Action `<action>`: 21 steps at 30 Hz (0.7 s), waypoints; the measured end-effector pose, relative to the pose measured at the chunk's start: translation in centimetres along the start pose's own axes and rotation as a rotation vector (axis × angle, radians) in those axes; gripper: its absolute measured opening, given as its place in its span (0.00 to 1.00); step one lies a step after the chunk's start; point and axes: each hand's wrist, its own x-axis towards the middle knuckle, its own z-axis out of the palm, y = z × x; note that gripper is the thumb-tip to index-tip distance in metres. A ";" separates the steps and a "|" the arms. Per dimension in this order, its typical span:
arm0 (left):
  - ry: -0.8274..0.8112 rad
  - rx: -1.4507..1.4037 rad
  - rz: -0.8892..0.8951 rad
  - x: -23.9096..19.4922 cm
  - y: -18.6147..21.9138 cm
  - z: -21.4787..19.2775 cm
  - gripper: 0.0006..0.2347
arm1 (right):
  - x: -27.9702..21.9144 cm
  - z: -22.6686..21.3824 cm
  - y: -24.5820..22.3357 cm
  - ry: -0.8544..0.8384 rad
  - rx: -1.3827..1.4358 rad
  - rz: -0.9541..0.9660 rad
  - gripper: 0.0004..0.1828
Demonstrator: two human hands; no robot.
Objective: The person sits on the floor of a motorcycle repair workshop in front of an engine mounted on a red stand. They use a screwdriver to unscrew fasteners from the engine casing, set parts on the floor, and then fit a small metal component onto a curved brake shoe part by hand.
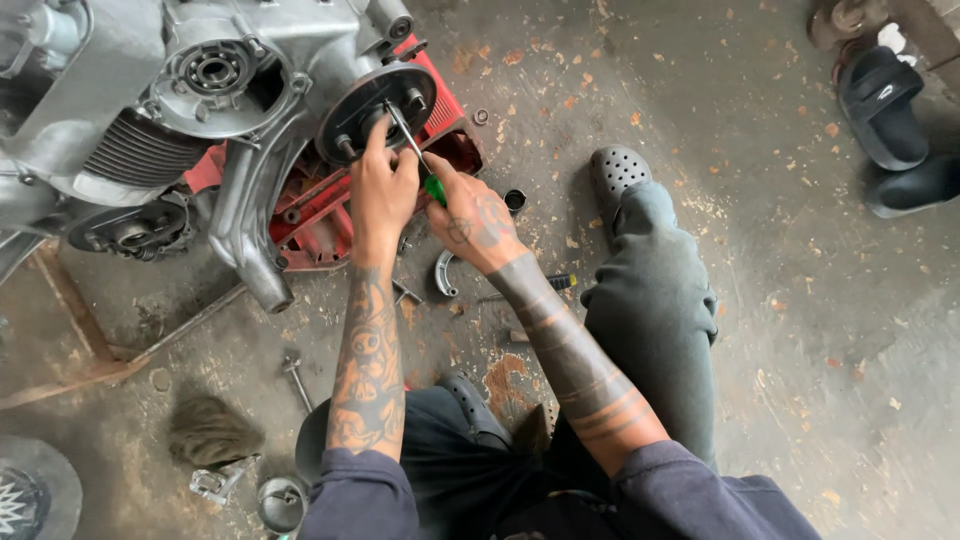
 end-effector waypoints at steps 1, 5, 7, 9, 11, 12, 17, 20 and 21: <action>0.032 -0.079 0.018 -0.8 0.0 0.0 0.24 | 0.0 0.1 0.3 0.000 0.053 0.029 0.31; -0.021 -0.173 -0.036 -0.7 -4.7 2.5 0.18 | -0.2 -0.9 -1.0 0.023 0.128 0.161 0.28; -0.218 -0.337 -0.225 -0.8 -5.3 3.6 0.20 | 0.0 -1.1 -1.3 0.052 0.235 0.176 0.28; -0.152 -0.509 -0.192 -4.0 -1.2 2.2 0.20 | 0.2 -1.1 -1.2 0.052 0.257 0.198 0.27; -0.086 -0.682 -0.147 -4.6 -1.3 2.8 0.20 | 0.3 -1.2 -1.1 0.059 0.277 0.217 0.27; -0.130 -0.912 -0.221 -3.7 -3.6 4.1 0.18 | 0.2 -1.1 -1.1 0.072 0.264 0.248 0.27; -0.221 -1.136 -0.264 -1.4 -6.4 6.1 0.15 | -0.4 -1.7 -1.2 0.114 0.283 0.250 0.28; -0.138 -1.173 -0.285 -1.4 -6.3 7.2 0.12 | -1.9 -1.9 -1.7 0.094 0.285 0.187 0.26; -0.108 -1.134 -0.277 -1.0 -6.1 7.7 0.13 | -2.3 -2.2 -1.8 0.089 0.274 0.150 0.30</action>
